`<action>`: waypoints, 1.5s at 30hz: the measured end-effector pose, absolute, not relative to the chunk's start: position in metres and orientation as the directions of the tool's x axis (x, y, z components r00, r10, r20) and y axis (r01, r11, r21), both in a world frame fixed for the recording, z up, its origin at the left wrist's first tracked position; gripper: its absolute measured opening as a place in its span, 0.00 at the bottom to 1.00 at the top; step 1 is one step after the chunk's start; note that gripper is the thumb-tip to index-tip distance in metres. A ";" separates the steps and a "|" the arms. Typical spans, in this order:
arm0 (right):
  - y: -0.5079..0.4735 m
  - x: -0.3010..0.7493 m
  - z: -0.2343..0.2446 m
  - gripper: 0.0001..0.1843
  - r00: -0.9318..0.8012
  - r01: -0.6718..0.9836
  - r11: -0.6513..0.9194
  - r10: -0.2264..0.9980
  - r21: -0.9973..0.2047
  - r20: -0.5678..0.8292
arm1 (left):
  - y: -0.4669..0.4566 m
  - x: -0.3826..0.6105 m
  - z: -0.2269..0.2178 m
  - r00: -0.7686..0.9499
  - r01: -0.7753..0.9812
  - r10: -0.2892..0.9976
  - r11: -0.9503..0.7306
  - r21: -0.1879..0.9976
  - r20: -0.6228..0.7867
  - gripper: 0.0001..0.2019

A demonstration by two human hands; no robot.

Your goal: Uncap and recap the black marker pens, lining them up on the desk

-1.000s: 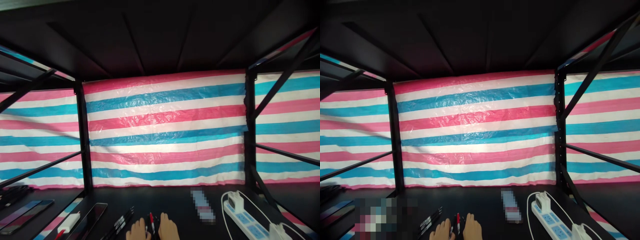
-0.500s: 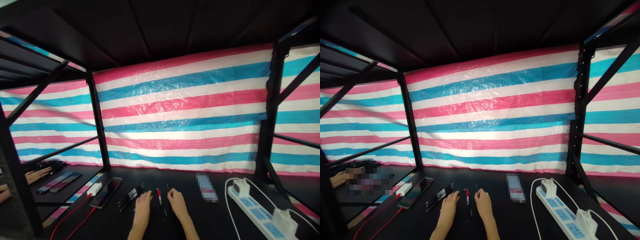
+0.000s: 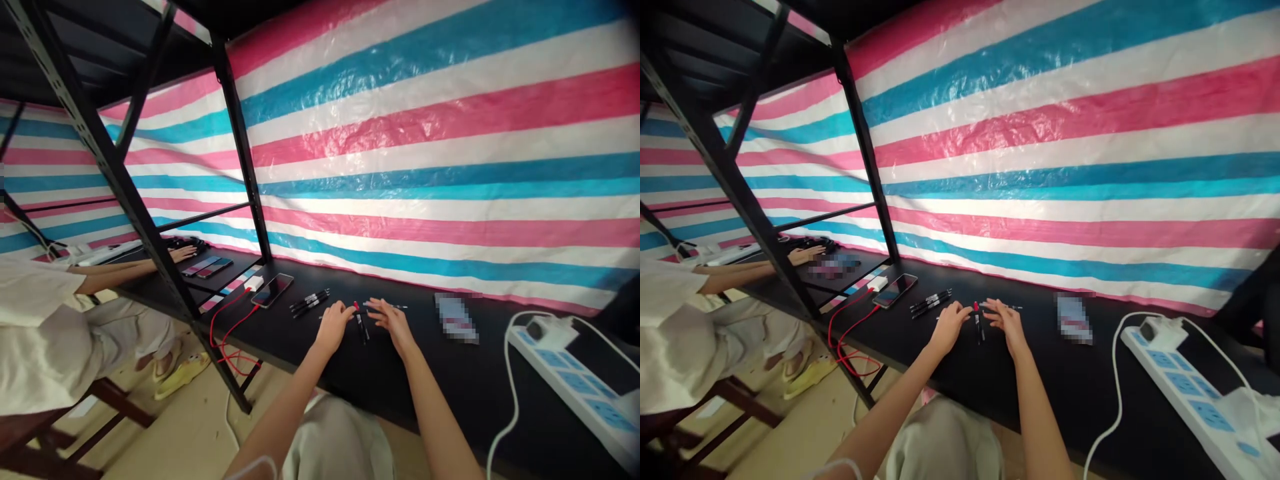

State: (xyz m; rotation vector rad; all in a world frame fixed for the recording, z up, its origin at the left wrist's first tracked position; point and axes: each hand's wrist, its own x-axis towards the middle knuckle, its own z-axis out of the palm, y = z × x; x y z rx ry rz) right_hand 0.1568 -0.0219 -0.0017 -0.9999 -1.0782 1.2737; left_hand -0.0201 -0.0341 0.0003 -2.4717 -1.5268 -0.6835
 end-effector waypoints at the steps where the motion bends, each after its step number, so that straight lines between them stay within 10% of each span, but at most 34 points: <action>1: -0.022 0.157 -0.001 0.24 -0.008 -0.229 0.070 0.997 -0.971 0.073 | -0.034 -0.020 0.000 0.377 0.877 0.806 -0.470 0.105 0.456 0.13; 34: -0.017 0.156 -0.008 0.19 -0.097 -0.105 0.061 0.993 -0.993 0.071 | -0.030 -0.019 -0.004 0.373 0.894 0.793 -0.447 0.042 0.482 0.14; 45: -0.020 0.156 -0.004 0.24 -0.030 -0.107 0.164 0.985 -0.981 0.168 | -0.030 -0.026 -0.003 0.007 0.867 0.844 -0.273 0.416 0.537 0.13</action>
